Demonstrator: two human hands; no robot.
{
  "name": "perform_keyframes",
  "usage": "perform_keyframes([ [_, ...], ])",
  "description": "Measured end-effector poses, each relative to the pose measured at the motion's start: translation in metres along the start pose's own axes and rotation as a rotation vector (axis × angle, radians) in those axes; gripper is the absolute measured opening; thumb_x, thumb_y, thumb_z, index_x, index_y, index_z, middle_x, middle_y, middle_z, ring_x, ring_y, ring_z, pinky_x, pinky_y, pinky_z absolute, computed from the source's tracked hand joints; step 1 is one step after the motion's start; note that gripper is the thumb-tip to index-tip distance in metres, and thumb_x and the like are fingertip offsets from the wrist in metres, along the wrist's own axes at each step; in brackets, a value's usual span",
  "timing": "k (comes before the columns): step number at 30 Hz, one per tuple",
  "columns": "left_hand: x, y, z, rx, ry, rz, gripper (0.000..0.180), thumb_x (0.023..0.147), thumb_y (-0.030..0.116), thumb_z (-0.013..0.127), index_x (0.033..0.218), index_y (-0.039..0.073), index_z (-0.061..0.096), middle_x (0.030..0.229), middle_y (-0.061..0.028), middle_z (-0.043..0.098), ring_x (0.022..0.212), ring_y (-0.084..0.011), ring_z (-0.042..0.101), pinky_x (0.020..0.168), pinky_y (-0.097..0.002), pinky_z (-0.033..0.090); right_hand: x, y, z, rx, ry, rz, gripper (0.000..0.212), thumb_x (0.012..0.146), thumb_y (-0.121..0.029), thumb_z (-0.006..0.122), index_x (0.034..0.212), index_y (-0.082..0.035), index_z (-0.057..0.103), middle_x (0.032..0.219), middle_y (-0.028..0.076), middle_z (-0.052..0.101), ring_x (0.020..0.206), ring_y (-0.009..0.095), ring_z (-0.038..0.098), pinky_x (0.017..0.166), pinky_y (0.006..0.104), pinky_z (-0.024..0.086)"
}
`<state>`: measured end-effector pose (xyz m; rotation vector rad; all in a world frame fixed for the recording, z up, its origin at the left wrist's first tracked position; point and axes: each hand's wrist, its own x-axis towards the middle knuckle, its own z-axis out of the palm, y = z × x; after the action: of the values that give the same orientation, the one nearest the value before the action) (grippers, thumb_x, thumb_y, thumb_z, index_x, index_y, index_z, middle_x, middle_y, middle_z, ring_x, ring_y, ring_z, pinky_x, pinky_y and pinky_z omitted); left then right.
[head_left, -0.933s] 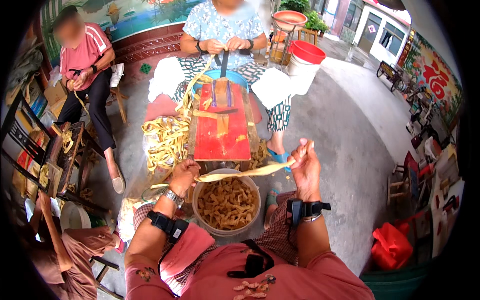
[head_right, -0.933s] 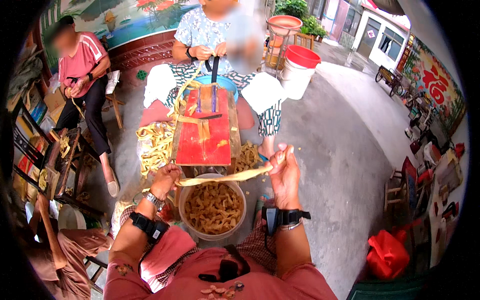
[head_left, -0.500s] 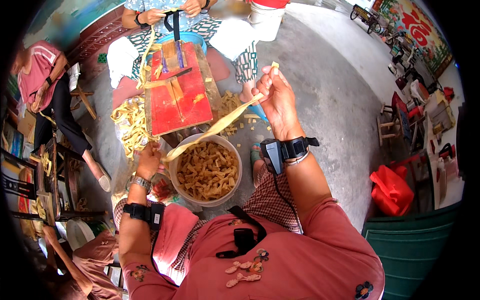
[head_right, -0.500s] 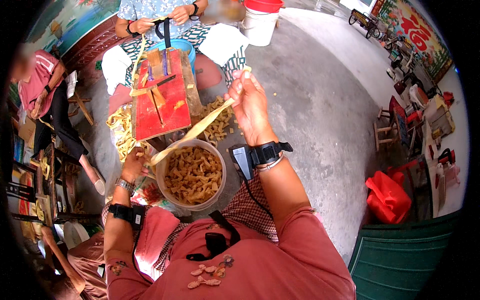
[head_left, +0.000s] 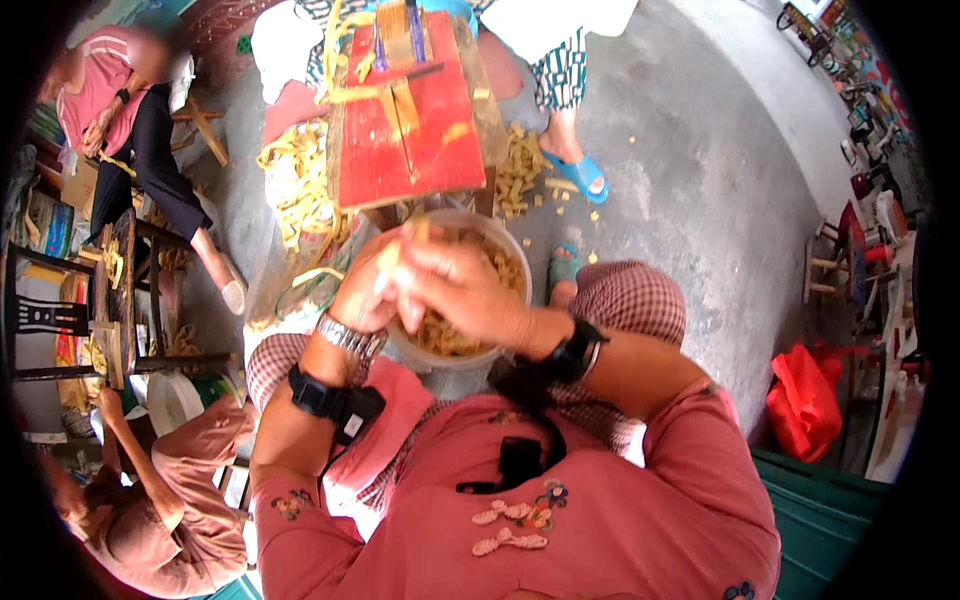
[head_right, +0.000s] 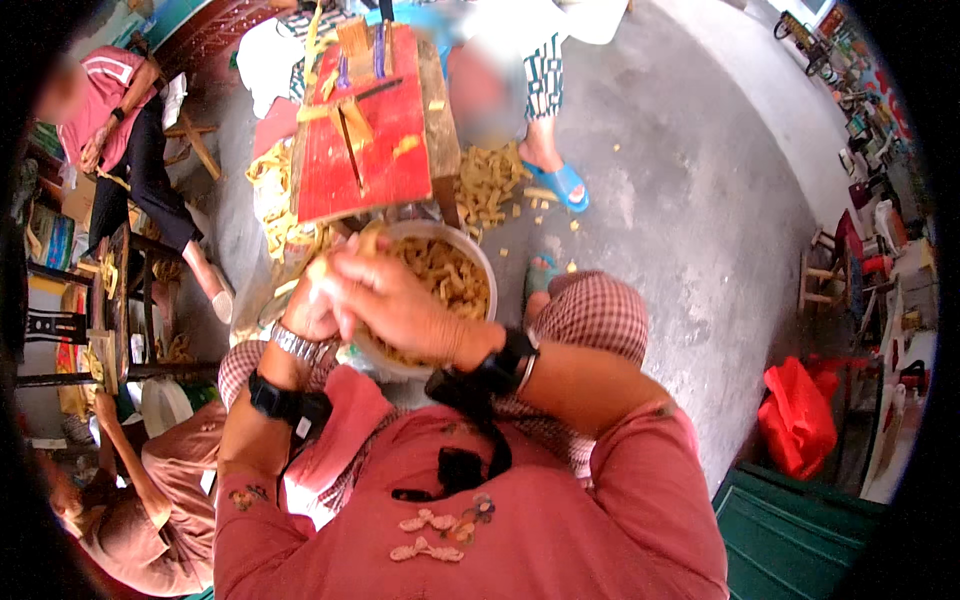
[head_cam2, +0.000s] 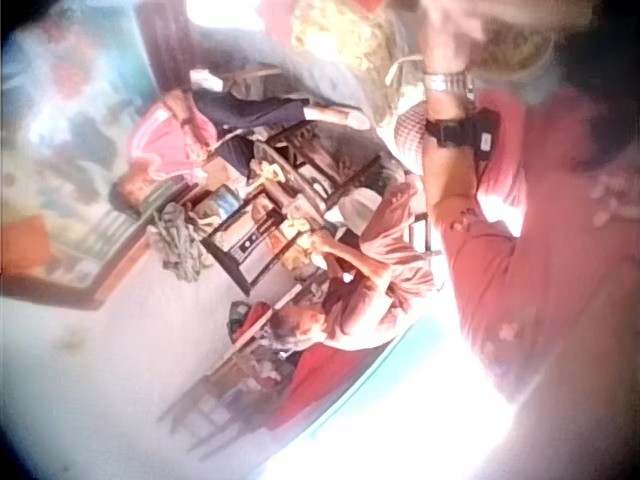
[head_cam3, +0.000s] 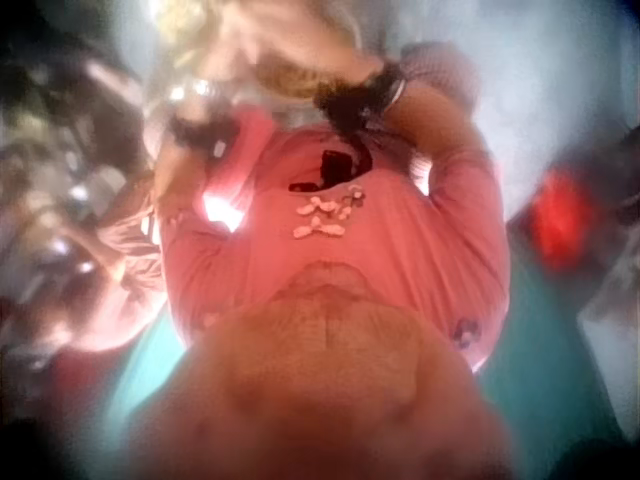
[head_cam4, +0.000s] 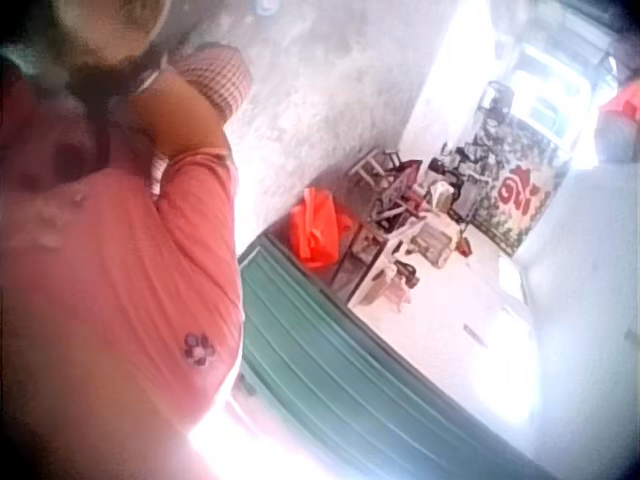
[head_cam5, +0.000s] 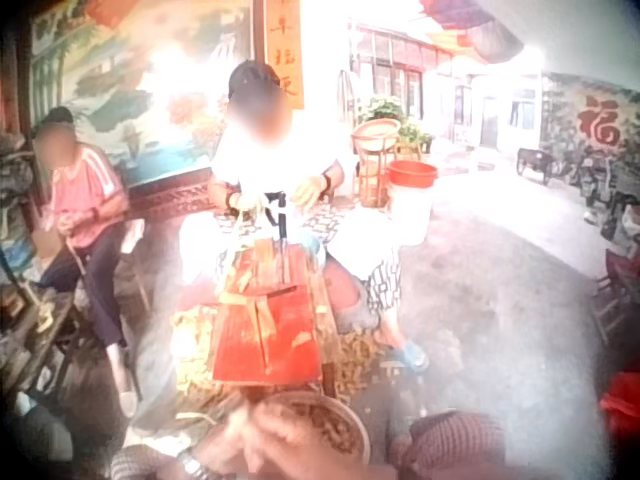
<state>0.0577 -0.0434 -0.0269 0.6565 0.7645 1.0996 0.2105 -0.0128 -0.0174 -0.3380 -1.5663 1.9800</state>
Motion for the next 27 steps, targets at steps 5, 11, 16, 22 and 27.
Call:
perform_keyframes([
  [5,0.006,0.012,-0.007,0.093,0.279,0.057,0.018,0.094,0.023,0.048,0.089,0.006,0.052,0.057,0.0034,0.04,0.044,-0.0064,0.035,0.039,-0.0204,0.033,-0.005,-0.009,0.01,-0.053,0.085,-0.081,0.028,0.099,-0.022,0.043,0.091,0.002,0.057,0.071,0.006,0.057,0.068,0.012,0.059,0.065,0.0265,0.048],
  [11,-0.014,0.015,0.008,0.349,0.061,-0.103,0.021,0.085,0.024,0.054,0.087,0.003,0.055,0.061,0.0024,0.046,0.048,-0.0073,0.043,0.054,-0.0279,0.05,0.005,-0.009,-0.007,-0.361,0.364,-0.334,0.022,0.097,-0.016,0.045,0.099,0.003,0.056,0.087,0.006,0.058,0.078,0.013,0.055,0.072,0.0264,0.045],
  [16,-0.021,0.035,0.014,0.517,-0.232,-0.087,0.016,0.093,0.017,0.05,0.088,0.003,0.055,0.061,0.0023,0.047,0.052,-0.0058,0.043,0.047,-0.022,0.036,0.011,-0.004,0.005,-0.275,0.382,-0.208,0.024,0.096,-0.019,0.047,0.097,0.003,0.055,0.079,0.009,0.056,0.07,0.019,0.054,0.066,0.0298,0.045],
  [22,-0.019,0.014,0.013,1.275,0.161,0.581,0.005,0.083,0.001,0.058,0.088,0.001,0.057,0.078,-0.0078,0.058,0.072,-0.0212,0.058,0.063,-0.0327,0.046,0.017,0.001,-0.012,-0.581,0.358,-0.127,0.036,0.096,-0.03,0.041,0.081,0.001,0.052,0.066,0.019,0.048,0.059,0.03,0.049,0.058,0.0379,0.039],
  [27,-0.013,0.008,0.026,1.578,0.284,0.878,0.023,0.078,-0.003,0.058,0.1,0.0,0.057,0.107,-0.0192,0.056,0.095,-0.0349,0.058,0.079,-0.0405,0.048,0.014,0.01,-0.016,-0.368,0.438,-0.056,0.038,0.095,-0.029,0.041,0.078,0.002,0.054,0.067,0.018,0.052,0.062,0.03,0.051,0.059,0.0374,0.043],
])
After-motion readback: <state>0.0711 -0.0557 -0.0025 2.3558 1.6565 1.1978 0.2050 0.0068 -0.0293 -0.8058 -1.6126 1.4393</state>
